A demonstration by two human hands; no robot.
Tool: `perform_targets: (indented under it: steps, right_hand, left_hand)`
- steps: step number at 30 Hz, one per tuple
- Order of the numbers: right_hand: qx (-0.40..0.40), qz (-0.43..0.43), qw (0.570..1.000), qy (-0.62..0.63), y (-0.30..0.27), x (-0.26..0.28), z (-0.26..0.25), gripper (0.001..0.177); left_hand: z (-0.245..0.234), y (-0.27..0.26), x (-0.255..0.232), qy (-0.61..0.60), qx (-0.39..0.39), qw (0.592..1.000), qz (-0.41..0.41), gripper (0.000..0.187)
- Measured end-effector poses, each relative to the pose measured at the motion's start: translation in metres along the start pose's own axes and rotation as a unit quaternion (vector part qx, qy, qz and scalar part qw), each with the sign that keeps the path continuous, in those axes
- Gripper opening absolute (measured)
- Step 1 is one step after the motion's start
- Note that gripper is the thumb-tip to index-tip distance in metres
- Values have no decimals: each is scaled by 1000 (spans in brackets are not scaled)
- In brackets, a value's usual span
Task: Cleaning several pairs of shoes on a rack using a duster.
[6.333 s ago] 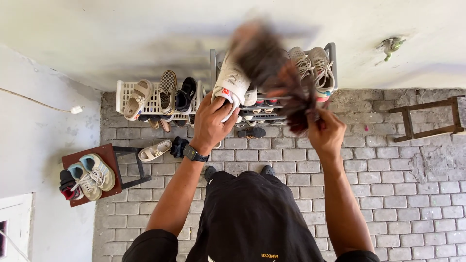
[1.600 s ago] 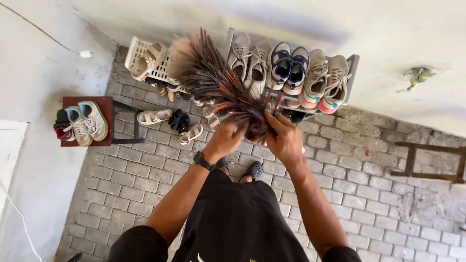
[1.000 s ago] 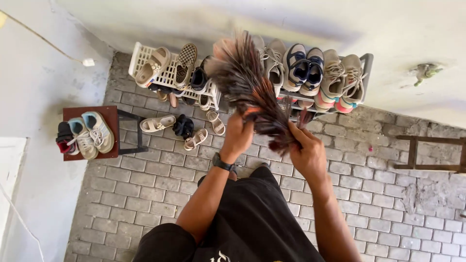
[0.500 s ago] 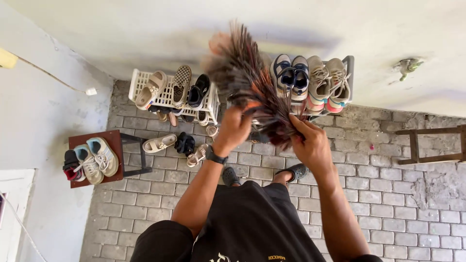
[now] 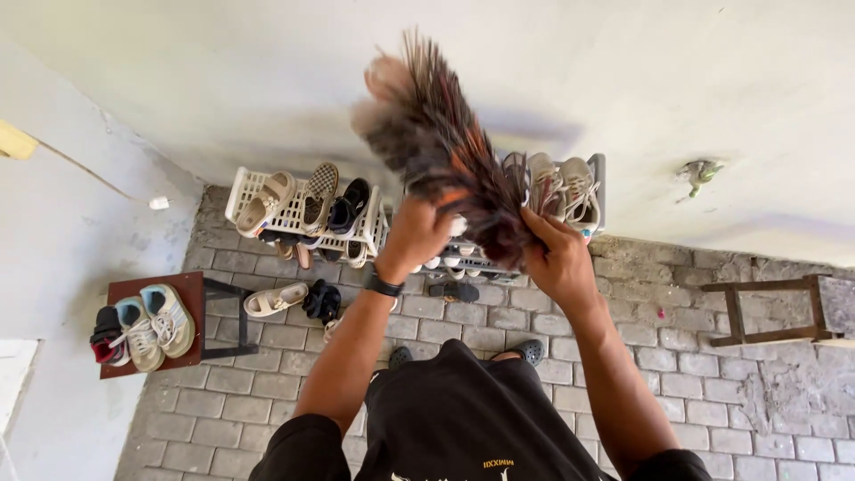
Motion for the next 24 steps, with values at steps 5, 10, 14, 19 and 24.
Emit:
perform_targets:
  steps: [5,10,14,19,24]
  right_hand:
    - [21,-17,999,33,-19,-55,-22,46]
    - [-7,-25,999,36,3,-49,-34,37]
    - [-8,-56,998,12,34,-19,-52,39]
    - [-21,-70,997,-31,19,-29,-52,45]
    - [-76,165,983,-11,-39,-134,0,27]
  left_hand:
    - [-71,27,-58,0,-86,991,99,16]
    - [-52,30,-79,3,-116,981,154,30]
    - [-18,44,-44,98,-56,982,151,31]
    - [-94,45,-57,16,-117,973,199,22]
    - [-127,29,-16,-139,-130,978,86,42]
Point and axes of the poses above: each hand's wrist, its own y-axis towards the middle knuckle, its own z-axis out of the palm, x = y × z, the point moved 8 cm from there along y, towards the middle knuckle, and after that the axes turned 2 degrees about -z, right-handed, at the moved point
